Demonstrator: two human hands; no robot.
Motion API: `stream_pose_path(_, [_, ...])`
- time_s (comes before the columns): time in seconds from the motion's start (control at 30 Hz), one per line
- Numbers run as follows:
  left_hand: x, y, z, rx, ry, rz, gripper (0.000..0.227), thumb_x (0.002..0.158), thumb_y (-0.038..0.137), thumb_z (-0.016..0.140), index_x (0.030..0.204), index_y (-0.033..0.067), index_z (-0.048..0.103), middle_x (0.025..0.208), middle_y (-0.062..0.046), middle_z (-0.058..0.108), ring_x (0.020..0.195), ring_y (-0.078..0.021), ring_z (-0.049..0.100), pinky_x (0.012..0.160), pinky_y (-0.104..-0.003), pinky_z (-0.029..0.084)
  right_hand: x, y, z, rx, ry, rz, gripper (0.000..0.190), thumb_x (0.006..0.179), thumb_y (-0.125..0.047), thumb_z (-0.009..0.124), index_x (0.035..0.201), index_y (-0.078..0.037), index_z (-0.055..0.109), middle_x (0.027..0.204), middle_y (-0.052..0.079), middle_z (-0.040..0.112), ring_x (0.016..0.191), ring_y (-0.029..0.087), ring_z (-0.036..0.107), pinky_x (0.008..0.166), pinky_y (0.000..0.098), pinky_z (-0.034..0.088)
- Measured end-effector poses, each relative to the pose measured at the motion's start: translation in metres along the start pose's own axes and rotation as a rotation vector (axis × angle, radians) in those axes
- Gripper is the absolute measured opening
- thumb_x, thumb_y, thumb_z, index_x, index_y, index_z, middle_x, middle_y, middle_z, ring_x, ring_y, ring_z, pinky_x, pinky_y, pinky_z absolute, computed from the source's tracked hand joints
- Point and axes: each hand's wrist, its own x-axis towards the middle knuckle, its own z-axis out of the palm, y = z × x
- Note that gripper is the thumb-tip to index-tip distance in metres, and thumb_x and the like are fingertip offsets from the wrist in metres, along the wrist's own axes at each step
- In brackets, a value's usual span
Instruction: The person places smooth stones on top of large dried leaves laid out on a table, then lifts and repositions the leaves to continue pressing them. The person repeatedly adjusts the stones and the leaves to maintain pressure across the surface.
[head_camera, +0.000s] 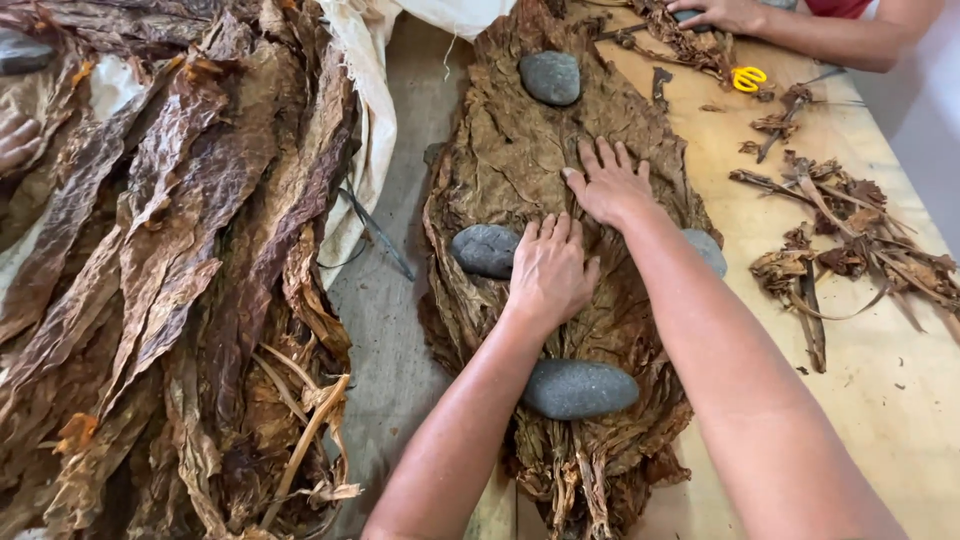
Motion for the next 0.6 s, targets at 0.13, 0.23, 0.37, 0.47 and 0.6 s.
stream_pose_path(0.13, [-0.001, 0.002, -0.009, -0.017, -0.019, -0.016, 0.061, 0.085, 0.040, 0.046, 0.126, -0.0046, 0.054, 0.131, -0.022, 0.054, 0.125, -0.0345, 0.050, 0.102, -0.041, 0.030, 0.001, -0.013, -0.014, -0.228, 0.275, -0.102, 0.059, 0.098, -0.054, 0.026, 0.139, -0.017, 0.047, 0.145, 0.013, 0.041, 0.138, 0.035, 0.029, 0.102, 0.0649, 0.020])
stream_pose_path(0.23, [-0.001, 0.001, 0.000, -0.027, -0.007, -0.014, 0.061, 0.083, 0.041, 0.047, 0.123, -0.0040, 0.056, 0.129, -0.021, 0.056, 0.123, -0.0353, 0.051, 0.098, -0.041, 0.032, -0.010, -0.049, -0.022, -0.166, 0.559, -0.467, 0.046, 0.100, -0.041, 0.039, 0.135, -0.017, 0.056, 0.140, 0.009, 0.050, 0.131, 0.029, 0.043, 0.095, 0.0510, 0.040])
stream_pose_path(0.37, [0.008, -0.011, 0.038, -0.058, 0.111, 0.059, 0.042, 0.071, 0.039, 0.048, 0.088, 0.0067, 0.070, 0.095, -0.014, 0.066, 0.097, -0.0342, 0.062, 0.081, -0.041, 0.034, -0.018, -0.088, -0.024, 0.130, 0.034, -0.667, 0.056, 0.099, -0.038, 0.025, 0.146, -0.008, 0.032, 0.151, 0.018, 0.029, 0.138, 0.041, 0.022, 0.106, 0.0622, 0.024])
stream_pose_path(0.47, [0.011, -0.018, 0.066, -0.108, 0.230, 0.114, 0.028, 0.061, 0.030, 0.051, 0.071, 0.0105, 0.069, 0.072, -0.013, 0.068, 0.079, -0.0345, 0.066, 0.069, -0.041, 0.034, -0.008, -0.095, -0.011, -0.073, -0.151, -0.552, 0.065, 0.098, -0.053, 0.016, 0.151, -0.015, 0.020, 0.158, 0.009, 0.016, 0.146, 0.031, 0.011, 0.113, 0.0571, 0.016])
stream_pose_path(0.6, [0.017, -0.020, 0.072, -0.081, 0.218, 0.135, 0.030, 0.057, 0.028, 0.055, 0.076, 0.0087, 0.069, 0.077, -0.016, 0.068, 0.084, -0.0344, 0.065, 0.073, -0.042, 0.035, -0.003, -0.091, -0.013, -0.076, -0.187, -0.529, 0.070, 0.096, -0.060, 0.014, 0.152, -0.018, 0.015, 0.159, 0.006, 0.010, 0.146, 0.029, 0.006, 0.114, 0.0557, 0.013])
